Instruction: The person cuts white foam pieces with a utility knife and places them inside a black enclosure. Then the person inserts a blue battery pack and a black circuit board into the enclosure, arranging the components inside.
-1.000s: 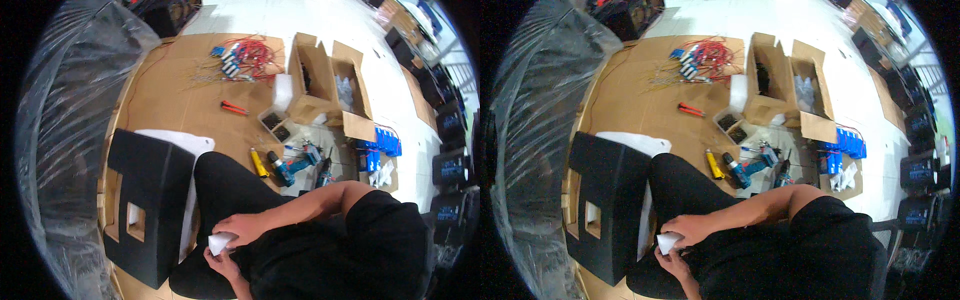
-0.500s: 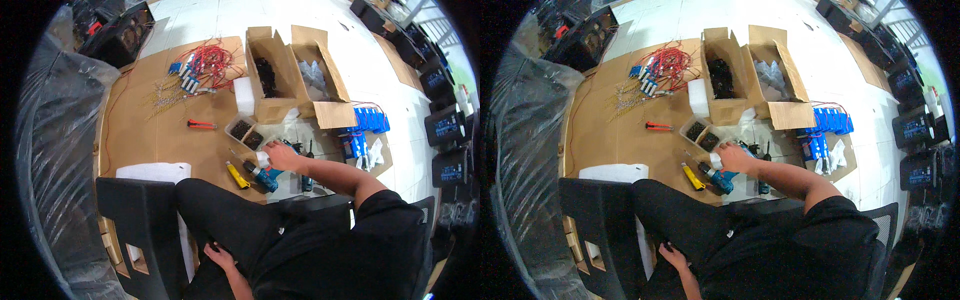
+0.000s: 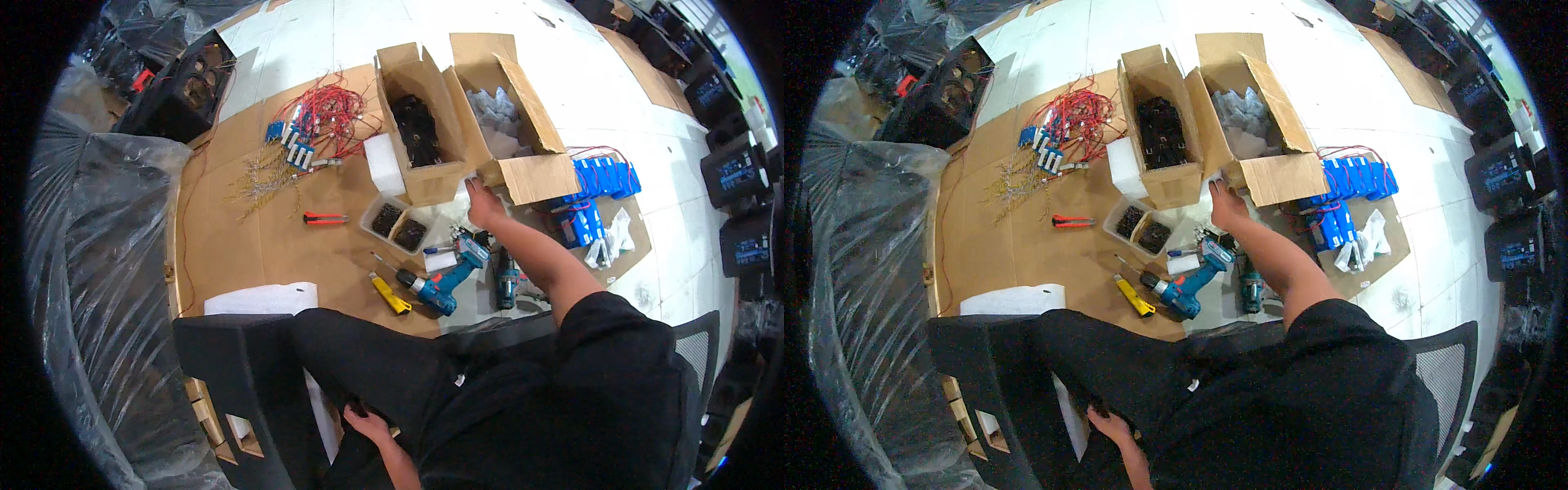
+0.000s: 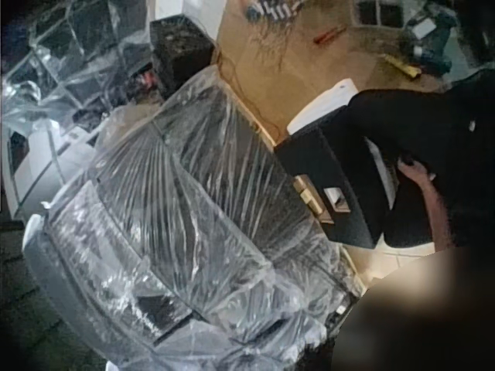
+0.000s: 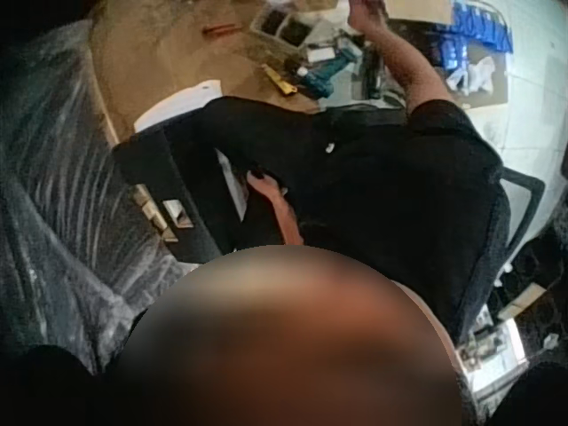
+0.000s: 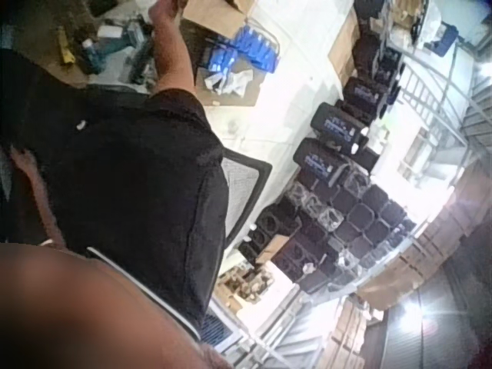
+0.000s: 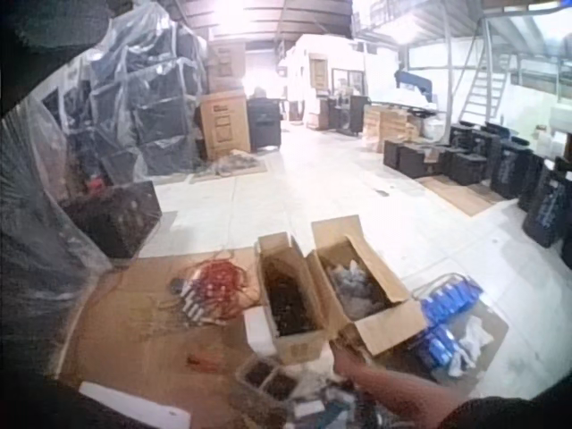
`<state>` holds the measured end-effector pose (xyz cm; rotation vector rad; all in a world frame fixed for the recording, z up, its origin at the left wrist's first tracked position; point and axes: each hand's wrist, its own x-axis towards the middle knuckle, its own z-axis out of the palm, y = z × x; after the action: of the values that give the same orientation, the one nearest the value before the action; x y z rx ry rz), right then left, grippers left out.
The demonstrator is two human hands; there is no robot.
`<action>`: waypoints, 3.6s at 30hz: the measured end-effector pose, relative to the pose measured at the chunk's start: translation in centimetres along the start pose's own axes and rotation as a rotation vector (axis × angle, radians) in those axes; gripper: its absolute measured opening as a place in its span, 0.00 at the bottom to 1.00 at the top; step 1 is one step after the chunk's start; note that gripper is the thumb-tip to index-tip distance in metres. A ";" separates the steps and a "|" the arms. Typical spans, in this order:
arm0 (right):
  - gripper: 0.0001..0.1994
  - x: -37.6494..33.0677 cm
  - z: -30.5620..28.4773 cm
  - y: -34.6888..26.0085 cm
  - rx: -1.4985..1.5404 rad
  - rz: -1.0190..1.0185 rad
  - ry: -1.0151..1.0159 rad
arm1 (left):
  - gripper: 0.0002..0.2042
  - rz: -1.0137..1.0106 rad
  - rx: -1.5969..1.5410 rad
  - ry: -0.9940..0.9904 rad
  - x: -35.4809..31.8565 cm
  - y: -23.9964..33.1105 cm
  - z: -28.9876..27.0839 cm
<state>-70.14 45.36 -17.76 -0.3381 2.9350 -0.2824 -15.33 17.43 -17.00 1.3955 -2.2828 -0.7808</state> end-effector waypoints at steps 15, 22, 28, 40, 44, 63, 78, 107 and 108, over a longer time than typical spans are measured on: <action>0.44 3.7 0.7 2.8 0.006 0.000 -0.059 | 0.16 -0.007 -0.016 -0.061 0.1 0.2 1.1; 0.44 4.3 -0.6 0.5 -0.013 0.020 -0.076 | 0.18 0.048 0.103 0.041 -0.2 -3.9 2.4; 0.21 -2.1 -7.9 -2.2 -0.088 -0.203 -0.097 | 0.24 -0.063 0.332 -0.207 -0.6 -7.0 1.4; 0.10 0.9 -10.1 6.5 -0.115 -0.280 0.112 | 0.28 -0.011 0.001 -0.032 -0.8 -3.1 1.4; 0.12 -0.7 -9.9 6.7 -0.147 -0.275 0.079 | 0.27 -0.001 0.073 -0.073 -0.9 -0.6 2.1; 0.46 14.5 -5.5 11.7 0.323 0.206 -0.520 | 0.20 0.010 0.143 -0.069 -0.3 1.0 0.1; 0.33 9.3 -12.4 11.5 0.741 -0.150 0.024 | 0.22 0.043 0.261 -0.041 -1.0 -3.6 0.5; 0.17 -13.1 -15.3 -19.7 1.166 -0.891 -0.947 | 0.40 -0.328 -1.362 -0.524 1.5 21.0 -6.5; 0.16 -14.8 -14.1 -21.0 1.128 -1.031 -1.034 | 0.43 -0.415 -1.407 -0.575 0.8 22.7 -6.4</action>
<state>-54.36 31.20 2.43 -1.2245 1.1082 -1.2669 -27.96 23.20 2.02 0.8925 -0.9854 -2.4499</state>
